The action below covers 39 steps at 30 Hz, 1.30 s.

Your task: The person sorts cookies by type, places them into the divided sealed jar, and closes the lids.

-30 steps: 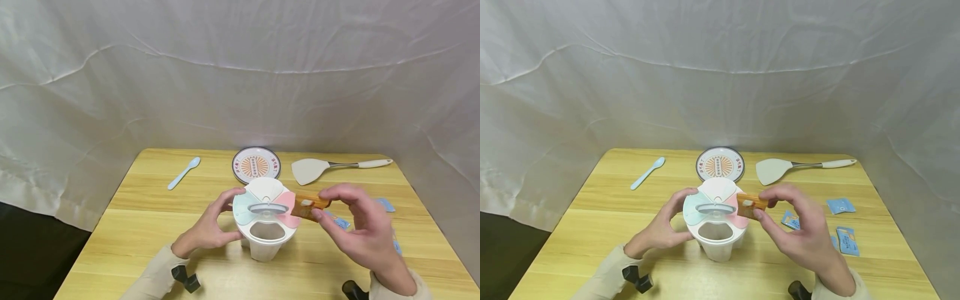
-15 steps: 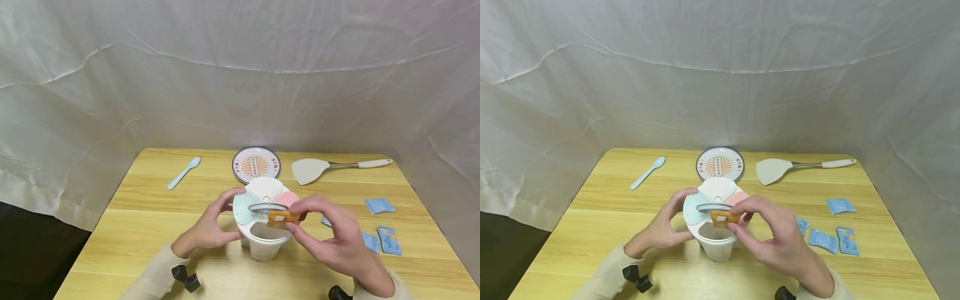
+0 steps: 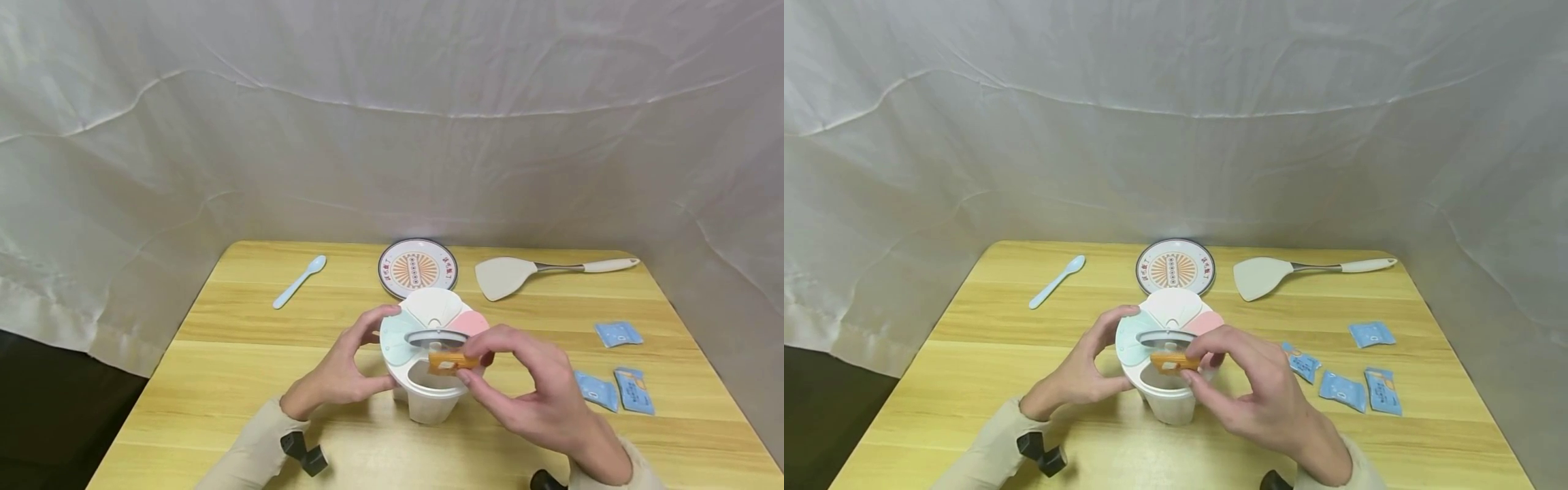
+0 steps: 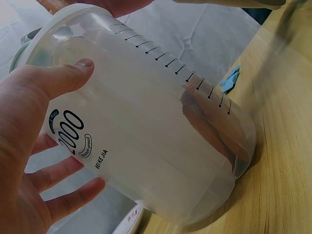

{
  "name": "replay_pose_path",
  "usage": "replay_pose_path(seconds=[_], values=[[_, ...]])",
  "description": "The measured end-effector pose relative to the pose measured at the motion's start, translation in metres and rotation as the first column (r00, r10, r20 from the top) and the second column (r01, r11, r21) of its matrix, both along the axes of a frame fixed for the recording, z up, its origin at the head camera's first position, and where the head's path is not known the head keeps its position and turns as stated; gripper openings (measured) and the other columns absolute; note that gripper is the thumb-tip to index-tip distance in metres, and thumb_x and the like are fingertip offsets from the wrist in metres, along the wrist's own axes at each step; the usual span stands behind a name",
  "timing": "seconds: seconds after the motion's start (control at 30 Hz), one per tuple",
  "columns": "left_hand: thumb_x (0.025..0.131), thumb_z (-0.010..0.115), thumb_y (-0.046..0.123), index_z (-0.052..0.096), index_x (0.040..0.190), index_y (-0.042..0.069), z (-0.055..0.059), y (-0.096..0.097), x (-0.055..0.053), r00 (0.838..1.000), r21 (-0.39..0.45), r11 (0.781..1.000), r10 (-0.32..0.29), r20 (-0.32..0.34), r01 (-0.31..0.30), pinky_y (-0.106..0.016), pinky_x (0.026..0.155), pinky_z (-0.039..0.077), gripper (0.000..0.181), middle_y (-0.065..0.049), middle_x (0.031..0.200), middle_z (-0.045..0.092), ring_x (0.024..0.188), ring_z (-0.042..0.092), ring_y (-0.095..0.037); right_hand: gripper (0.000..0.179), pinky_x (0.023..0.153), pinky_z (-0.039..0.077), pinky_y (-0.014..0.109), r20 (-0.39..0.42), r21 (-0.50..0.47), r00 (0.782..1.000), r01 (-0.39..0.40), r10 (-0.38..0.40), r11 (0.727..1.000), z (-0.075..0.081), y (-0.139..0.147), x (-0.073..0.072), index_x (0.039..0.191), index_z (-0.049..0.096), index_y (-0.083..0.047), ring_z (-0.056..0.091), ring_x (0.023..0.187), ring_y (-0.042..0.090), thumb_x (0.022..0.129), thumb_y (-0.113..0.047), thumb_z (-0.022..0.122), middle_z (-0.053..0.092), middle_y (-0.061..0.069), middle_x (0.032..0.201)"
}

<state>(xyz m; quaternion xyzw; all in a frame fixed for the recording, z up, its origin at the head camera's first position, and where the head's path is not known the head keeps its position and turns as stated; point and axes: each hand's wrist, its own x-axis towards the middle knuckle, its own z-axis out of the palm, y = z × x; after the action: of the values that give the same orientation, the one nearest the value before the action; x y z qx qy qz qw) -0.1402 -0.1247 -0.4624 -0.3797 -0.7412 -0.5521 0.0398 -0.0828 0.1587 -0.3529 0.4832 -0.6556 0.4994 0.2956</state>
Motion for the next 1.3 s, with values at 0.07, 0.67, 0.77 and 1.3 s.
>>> replay_pose_path(seconds=[0.07, 0.67, 0.77, 1.3], values=[[0.076, 0.096, 0.006, 0.043, 0.161, 0.012, 0.0, 0.0, 0.0, 1.0, 0.001, 1.0, -0.001, -0.002, 0.001, -0.041, 0.105, 0.063, 0.1, -0.014, 0.145, 0.066, 0.125, 0.069, -0.02, 0.021, 0.068, 0.056, 0.021, -0.007, -0.006, 1.0, -0.01, 0.01, 1.0, 0.0, -0.001, 0.0, 0.099, 0.067, 0.012, 0.065, 0.083, 0.015, 0.1, -0.007, 0.077, 0.072, 0.013, 0.095], [0.077, 0.096, 0.007, 0.044, 0.161, 0.013, 0.0, 0.0, 0.001, 1.0, -0.008, 1.0, 0.003, 0.009, -0.003, -0.041, 0.106, 0.063, 0.099, -0.013, 0.146, 0.066, 0.124, 0.068, -0.019, 0.018, 0.068, 0.057, 0.021, -0.025, -0.015, 0.999, -0.036, 0.036, 0.999, -0.001, -0.002, -0.003, 0.098, 0.068, 0.013, 0.066, 0.082, 0.016, 0.099, -0.003, 0.077, 0.073, 0.015, 0.095], [0.077, 0.096, 0.007, 0.044, 0.161, 0.012, 0.001, 0.0, 0.001, 1.0, -0.009, 1.0, 0.005, 0.011, -0.005, -0.042, 0.106, 0.063, 0.099, -0.014, 0.146, 0.065, 0.124, 0.068, -0.019, 0.017, 0.069, 0.058, 0.02, -0.026, -0.026, 0.999, -0.033, 0.032, 0.999, -0.001, 0.0, -0.004, 0.098, 0.068, 0.014, 0.066, 0.083, 0.016, 0.098, -0.001, 0.076, 0.073, 0.015, 0.094], [0.077, 0.096, 0.007, 0.044, 0.161, 0.012, 0.002, 0.0, 0.0, 1.0, -0.014, 1.0, 0.01, 0.016, -0.01, -0.042, 0.106, 0.063, 0.099, -0.013, 0.147, 0.065, 0.126, 0.068, -0.02, 0.023, 0.067, 0.054, 0.019, -0.008, 0.009, 0.993, 0.118, -0.118, 0.993, -0.004, 0.006, -0.015, 0.097, 0.07, 0.007, 0.061, 0.081, 0.011, 0.104, -0.015, 0.074, 0.07, 0.011, 0.091]])
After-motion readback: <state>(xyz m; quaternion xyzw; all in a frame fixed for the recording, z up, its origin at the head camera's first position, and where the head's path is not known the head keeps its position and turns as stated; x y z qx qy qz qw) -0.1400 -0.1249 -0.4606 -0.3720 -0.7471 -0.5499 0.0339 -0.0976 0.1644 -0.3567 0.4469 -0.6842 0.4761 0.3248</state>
